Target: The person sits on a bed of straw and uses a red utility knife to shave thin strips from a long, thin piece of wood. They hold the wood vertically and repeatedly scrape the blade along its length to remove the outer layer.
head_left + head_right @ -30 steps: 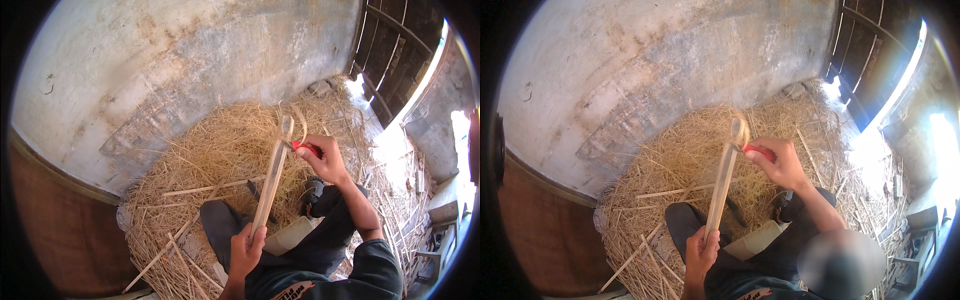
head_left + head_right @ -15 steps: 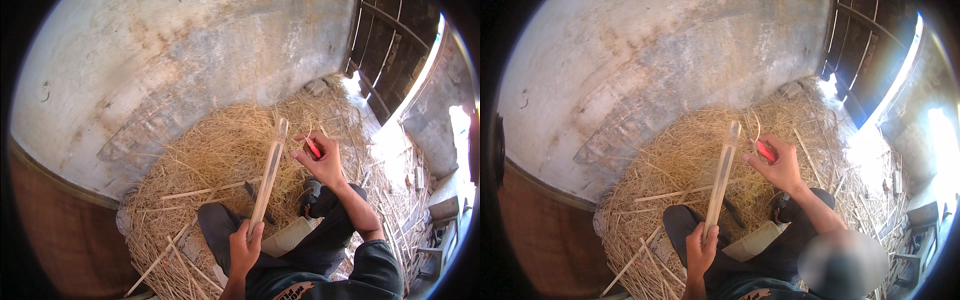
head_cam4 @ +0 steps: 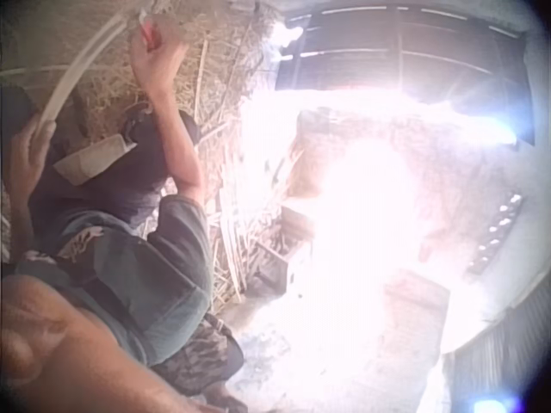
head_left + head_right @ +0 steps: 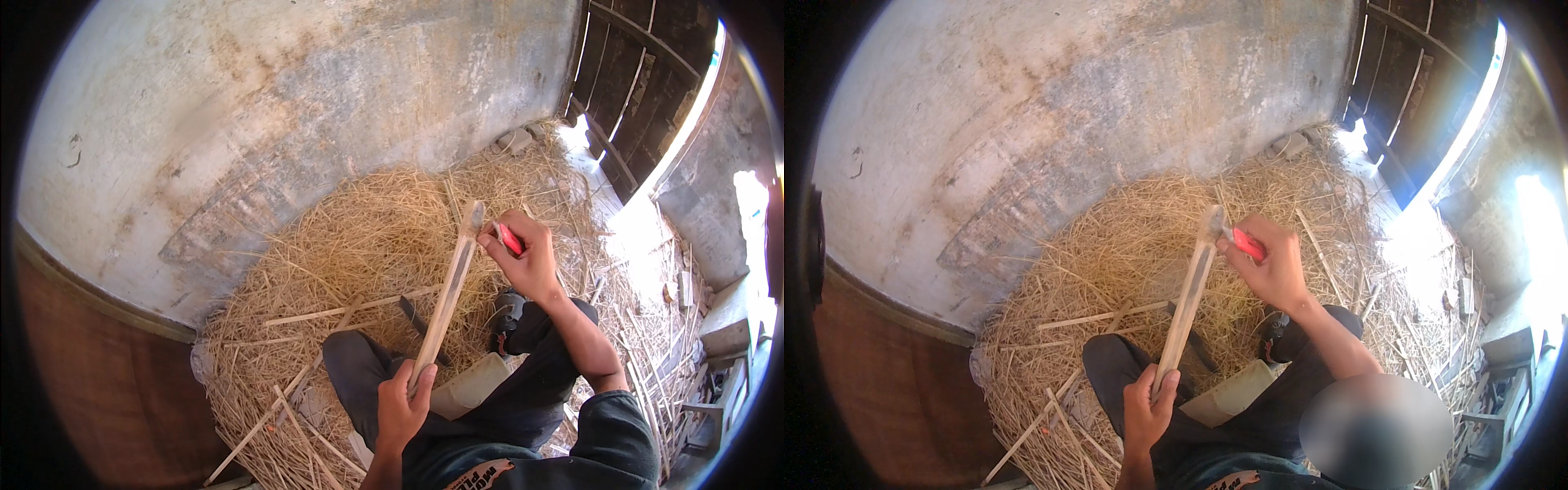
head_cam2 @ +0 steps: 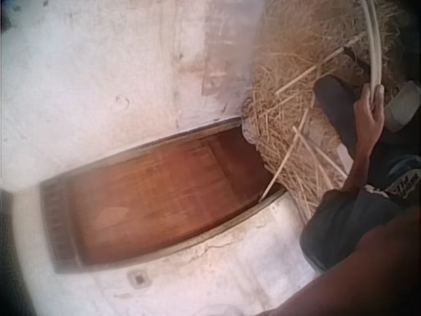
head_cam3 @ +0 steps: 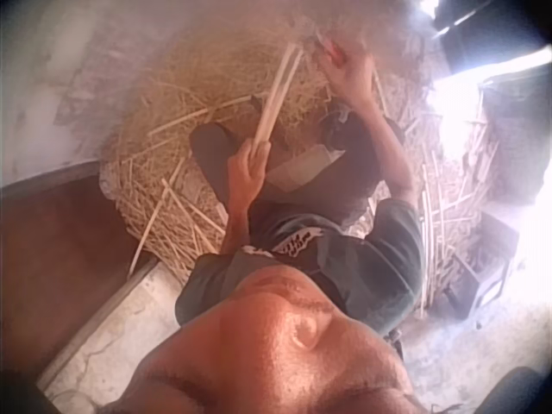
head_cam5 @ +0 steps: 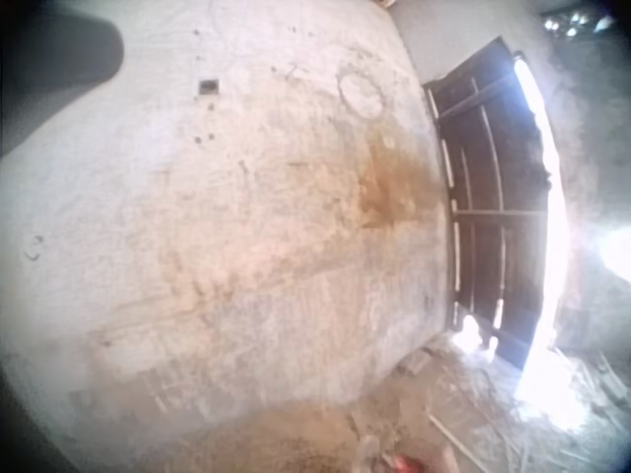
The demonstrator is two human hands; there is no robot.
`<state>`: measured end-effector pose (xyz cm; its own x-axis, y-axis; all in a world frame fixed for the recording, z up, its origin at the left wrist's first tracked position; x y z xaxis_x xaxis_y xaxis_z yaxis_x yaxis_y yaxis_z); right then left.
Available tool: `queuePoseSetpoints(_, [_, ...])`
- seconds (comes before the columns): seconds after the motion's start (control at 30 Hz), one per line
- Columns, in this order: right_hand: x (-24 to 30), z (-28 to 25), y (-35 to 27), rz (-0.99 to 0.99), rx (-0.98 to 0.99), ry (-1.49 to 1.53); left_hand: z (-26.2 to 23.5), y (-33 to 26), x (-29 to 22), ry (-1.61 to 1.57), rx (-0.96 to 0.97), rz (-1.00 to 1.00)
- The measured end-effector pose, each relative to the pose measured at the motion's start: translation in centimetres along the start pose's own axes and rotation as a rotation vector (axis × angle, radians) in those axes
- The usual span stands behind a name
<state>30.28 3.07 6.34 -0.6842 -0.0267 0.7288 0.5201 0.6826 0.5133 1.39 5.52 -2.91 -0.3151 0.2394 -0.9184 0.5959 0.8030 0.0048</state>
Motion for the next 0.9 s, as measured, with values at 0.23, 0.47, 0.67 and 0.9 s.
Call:
queuePoseSetpoints(0.23, [-3.1,1.2,0.1,0.262,0.211,0.298,0.2,-0.1,0.5,-0.063,0.026,-0.021])
queuePoseSetpoints(0.47, [-3.2,1.4,-0.1,0.384,0.239,0.491,-0.1,-0.1,1.0,-0.056,0.052,-0.032])
queuePoseSetpoints(0.67, [-5.2,1.2,-0.6,0.547,0.225,0.659,-1.2,0.5,-0.5,0.104,-0.009,0.034])
queuePoseSetpoints(0.9, [-4.4,-0.4,0.9,0.334,0.109,0.237,-0.3,0.1,3.7,-0.170,0.000,-0.109])
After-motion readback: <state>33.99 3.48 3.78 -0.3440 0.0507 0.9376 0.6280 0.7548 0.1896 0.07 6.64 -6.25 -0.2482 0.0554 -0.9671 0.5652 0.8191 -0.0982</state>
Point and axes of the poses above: each hand's wrist, its own y-axis towards the middle knuckle, its own z-axis out of the palm, x = y × z, the point moved 9 cm from there along y, towards the middle knuckle, and after that the axes turned 4 degrees about z, right-handed, at the moved point
